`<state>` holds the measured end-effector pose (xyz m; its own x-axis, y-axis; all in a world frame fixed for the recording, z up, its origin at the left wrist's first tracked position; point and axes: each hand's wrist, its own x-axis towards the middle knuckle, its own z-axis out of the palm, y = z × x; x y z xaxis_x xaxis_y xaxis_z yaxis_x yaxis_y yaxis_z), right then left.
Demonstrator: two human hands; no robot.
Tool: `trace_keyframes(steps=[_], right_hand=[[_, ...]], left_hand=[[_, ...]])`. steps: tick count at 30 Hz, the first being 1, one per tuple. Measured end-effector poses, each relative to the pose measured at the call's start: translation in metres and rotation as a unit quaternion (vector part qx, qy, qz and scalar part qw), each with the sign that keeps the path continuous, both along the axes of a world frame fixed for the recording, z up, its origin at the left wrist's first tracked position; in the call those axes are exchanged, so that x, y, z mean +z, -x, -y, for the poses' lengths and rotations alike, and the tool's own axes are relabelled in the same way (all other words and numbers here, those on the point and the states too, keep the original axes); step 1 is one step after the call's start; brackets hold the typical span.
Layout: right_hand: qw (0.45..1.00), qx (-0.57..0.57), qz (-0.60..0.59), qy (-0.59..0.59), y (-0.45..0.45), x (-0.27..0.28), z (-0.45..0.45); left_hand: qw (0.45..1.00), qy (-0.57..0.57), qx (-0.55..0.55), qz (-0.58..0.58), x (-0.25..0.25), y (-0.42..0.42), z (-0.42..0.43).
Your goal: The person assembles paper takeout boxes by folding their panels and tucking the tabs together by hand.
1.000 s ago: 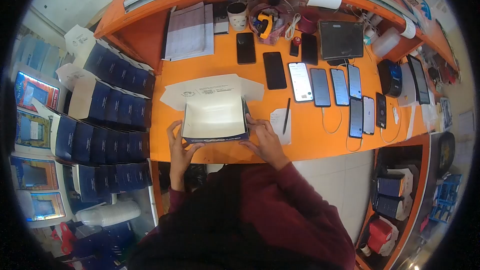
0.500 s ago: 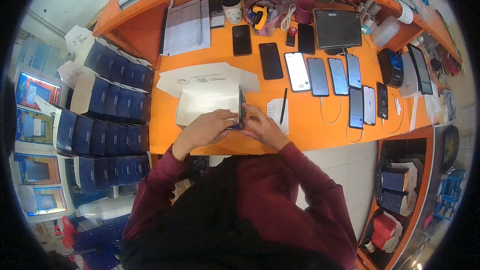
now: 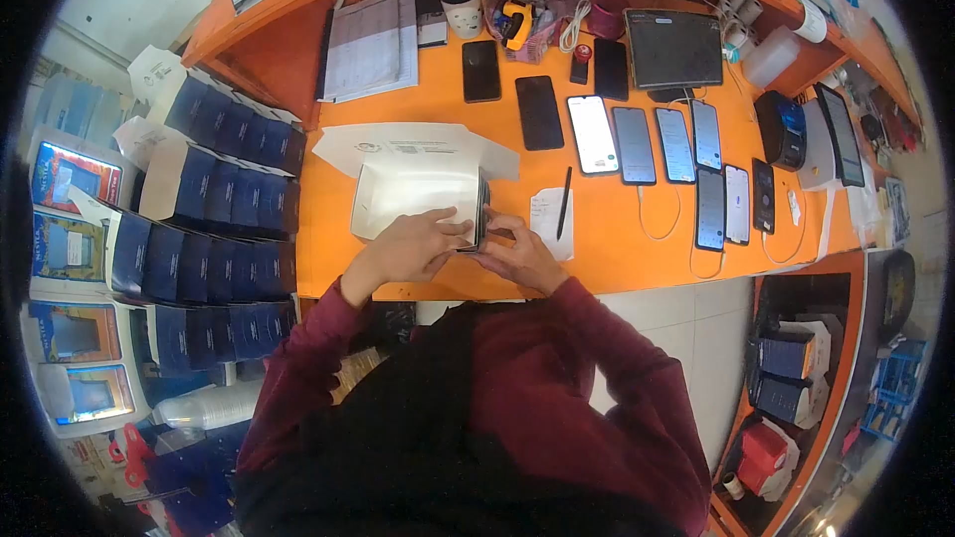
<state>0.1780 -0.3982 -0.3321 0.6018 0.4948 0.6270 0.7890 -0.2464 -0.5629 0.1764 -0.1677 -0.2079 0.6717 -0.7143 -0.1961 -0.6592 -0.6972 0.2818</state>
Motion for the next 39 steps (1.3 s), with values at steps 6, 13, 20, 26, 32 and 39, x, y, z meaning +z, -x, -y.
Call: trace_keyframes(steps=[6, 13, 20, 26, 32, 39], right_hand=[[0.998, -0.036, -0.046, -0.018, 0.006, -0.004, -0.003], [0.992, -0.107, -0.063, -0.029, 0.010, -0.005, 0.002], [0.985, -0.165, -0.049, -0.016, 0.004, 0.049, -0.003], [0.967, 0.106, 0.066, 0.222, 0.003, 0.130, -0.046], [0.951, 0.104, 0.075, 0.282, -0.001, 0.119, -0.049], [0.937, 0.119, -0.009, 0.328, 0.007, 0.118, -0.053]], left_hand=[[0.978, 0.098, 0.056, 0.178, -0.001, 0.012, -0.002], [0.733, 0.478, 0.454, 0.165, -0.072, 0.078, -0.006], [0.803, 0.347, 0.423, 0.237, -0.097, 0.108, 0.003], [0.832, 0.409, 0.354, 0.124, -0.097, 0.099, -0.022], [0.798, 0.521, 0.301, -0.025, -0.093, 0.089, -0.032], [0.791, 0.540, 0.288, -0.022, -0.093, 0.091, -0.031]])
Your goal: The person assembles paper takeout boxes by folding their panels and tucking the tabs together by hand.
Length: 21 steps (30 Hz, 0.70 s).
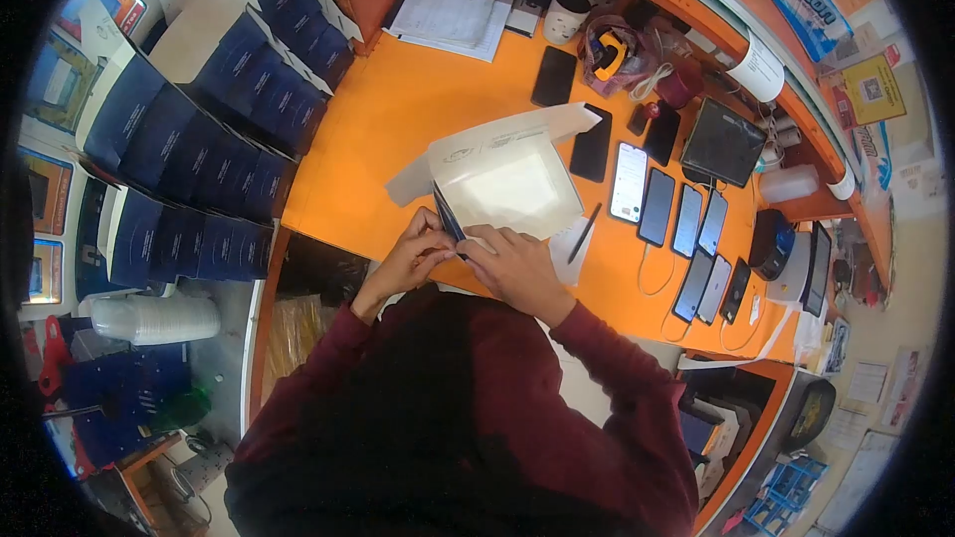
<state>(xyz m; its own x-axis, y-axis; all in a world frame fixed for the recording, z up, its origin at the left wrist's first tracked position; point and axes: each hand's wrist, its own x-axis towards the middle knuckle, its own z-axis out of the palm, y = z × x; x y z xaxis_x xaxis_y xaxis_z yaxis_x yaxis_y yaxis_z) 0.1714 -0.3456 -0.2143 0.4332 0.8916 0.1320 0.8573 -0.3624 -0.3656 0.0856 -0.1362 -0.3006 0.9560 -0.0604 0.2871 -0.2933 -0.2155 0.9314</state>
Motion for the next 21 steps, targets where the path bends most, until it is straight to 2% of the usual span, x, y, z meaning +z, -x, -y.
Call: trace_keyframes(steps=[2, 4, 5, 7, 9, 13, 15, 19, 21], right_hand=[[0.993, 0.003, -0.115, 0.010, -0.006, 0.013, -0.001], [0.965, -0.022, -0.258, -0.041, -0.020, 0.015, -0.001], [0.941, -0.035, -0.329, -0.065, -0.027, 0.016, -0.001], [0.944, -0.024, -0.329, 0.012, -0.046, 0.018, -0.011], [0.956, 0.011, -0.283, 0.077, -0.066, 0.015, -0.021], [0.989, 0.059, -0.113, 0.074, -0.071, 0.001, -0.037], [0.996, 0.062, -0.043, 0.048, -0.064, -0.004, -0.038], [0.996, 0.033, -0.016, 0.079, -0.056, -0.007, -0.038], [0.995, 0.032, -0.017, 0.089, -0.055, -0.007, -0.040]], left_hand=[[0.999, 0.019, 0.018, -0.021, 0.004, 0.004, 0.002], [0.994, 0.072, 0.050, -0.070, 0.017, 0.004, 0.011], [0.981, 0.145, 0.094, -0.091, 0.016, 0.001, 0.015], [0.931, 0.289, 0.181, -0.132, 0.012, -0.005, 0.023], [0.945, 0.198, 0.178, -0.190, 0.022, -0.019, 0.018], [0.952, 0.095, 0.148, -0.250, 0.025, -0.034, 0.012], [0.963, 0.023, 0.157, -0.216, 0.030, -0.035, 0.012], [0.970, -0.090, 0.172, -0.148, 0.014, -0.038, 0.014], [0.969, -0.095, 0.162, -0.162, 0.026, -0.037, 0.013]])
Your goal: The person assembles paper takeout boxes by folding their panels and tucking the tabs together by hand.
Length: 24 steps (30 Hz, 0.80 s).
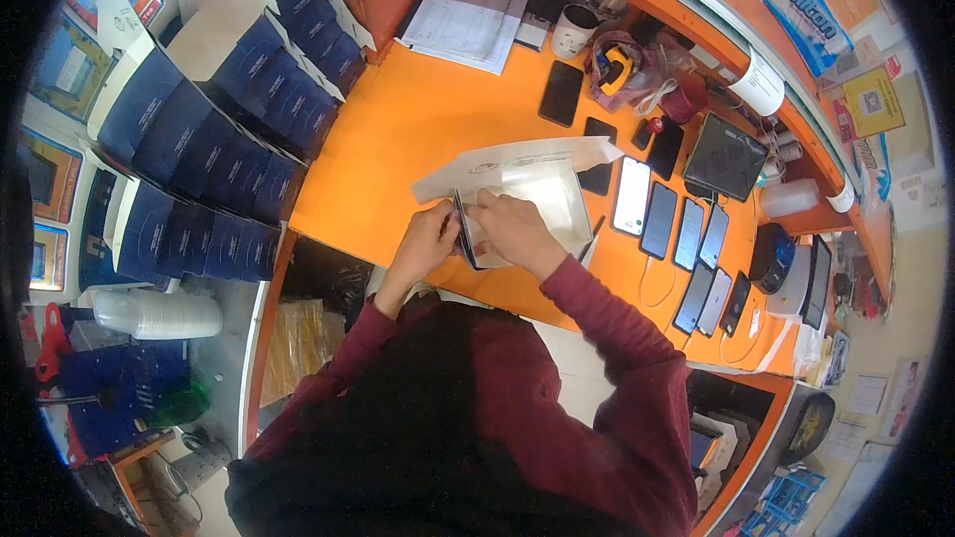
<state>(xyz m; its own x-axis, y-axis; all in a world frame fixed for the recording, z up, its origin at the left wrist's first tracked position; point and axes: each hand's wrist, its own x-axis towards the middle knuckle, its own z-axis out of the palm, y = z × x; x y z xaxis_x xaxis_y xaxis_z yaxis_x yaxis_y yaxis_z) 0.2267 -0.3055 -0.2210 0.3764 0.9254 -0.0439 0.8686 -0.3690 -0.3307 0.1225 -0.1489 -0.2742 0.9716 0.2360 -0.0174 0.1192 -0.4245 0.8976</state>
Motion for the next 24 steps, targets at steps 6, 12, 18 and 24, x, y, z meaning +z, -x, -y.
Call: trace_keyframes(steps=[6, 12, 18, 24], right_hand=[[1.000, -0.008, 0.002, 0.014, 0.003, -0.012, -0.002], [0.999, -0.017, 0.021, 0.023, 0.007, -0.014, -0.002], [0.930, -0.165, -0.082, -0.318, 0.010, 0.002, 0.030], [0.822, -0.371, 0.026, -0.431, -0.022, -0.029, 0.100]], left_hand=[[1.000, 0.020, 0.005, 0.012, -0.012, 0.000, 0.000], [0.999, 0.025, 0.034, -0.005, 0.000, 0.006, 0.003], [0.989, -0.013, 0.144, 0.028, 0.019, 0.006, 0.024], [0.979, -0.168, 0.107, 0.051, 0.006, -0.001, -0.010]])
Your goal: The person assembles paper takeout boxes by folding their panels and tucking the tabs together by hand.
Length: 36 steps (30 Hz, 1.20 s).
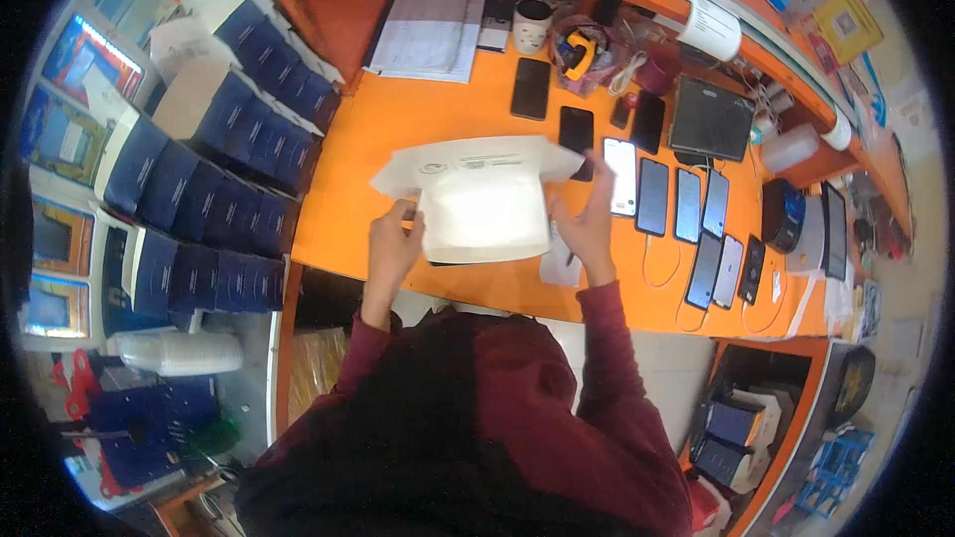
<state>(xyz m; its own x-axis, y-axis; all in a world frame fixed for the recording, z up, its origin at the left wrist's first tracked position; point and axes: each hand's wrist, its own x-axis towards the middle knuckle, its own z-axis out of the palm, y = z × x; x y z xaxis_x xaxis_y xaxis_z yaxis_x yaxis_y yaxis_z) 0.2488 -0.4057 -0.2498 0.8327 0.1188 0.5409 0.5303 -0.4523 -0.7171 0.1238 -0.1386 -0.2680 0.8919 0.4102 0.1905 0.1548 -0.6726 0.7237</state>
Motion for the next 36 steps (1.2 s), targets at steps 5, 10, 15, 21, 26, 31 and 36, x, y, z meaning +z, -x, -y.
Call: trace_keyframes(steps=[5, 10, 15, 21, 26, 31, 36], right_hand=[[0.951, 0.141, -0.252, -0.111, 0.034, -0.053, 0.012], [0.976, 0.122, -0.154, -0.090, 0.054, -0.041, 0.001], [0.981, 0.104, -0.127, -0.103, 0.057, -0.042, 0.001], [0.980, 0.110, -0.124, -0.113, 0.052, -0.047, 0.003], [0.984, 0.108, -0.096, -0.105, 0.033, -0.043, 0.003], [0.996, -0.022, -0.054, -0.062, 0.001, -0.034, -0.010], [0.999, 0.010, -0.050, -0.019, 0.040, -0.007, -0.013]], left_hand=[[0.970, -0.221, -0.074, 0.064, 0.042, -0.013, 0.012], [0.877, -0.195, -0.428, -0.100, 0.041, -0.029, 0.046], [0.856, -0.231, -0.440, -0.141, 0.034, -0.035, 0.055], [0.849, -0.241, -0.445, -0.152, 0.032, -0.039, 0.057], [0.878, -0.210, -0.412, -0.121, 0.026, -0.041, 0.061], [0.958, -0.040, -0.283, 0.022, 0.025, -0.034, 0.066], [0.976, -0.152, 0.098, 0.122, 0.032, -0.008, 0.029]])
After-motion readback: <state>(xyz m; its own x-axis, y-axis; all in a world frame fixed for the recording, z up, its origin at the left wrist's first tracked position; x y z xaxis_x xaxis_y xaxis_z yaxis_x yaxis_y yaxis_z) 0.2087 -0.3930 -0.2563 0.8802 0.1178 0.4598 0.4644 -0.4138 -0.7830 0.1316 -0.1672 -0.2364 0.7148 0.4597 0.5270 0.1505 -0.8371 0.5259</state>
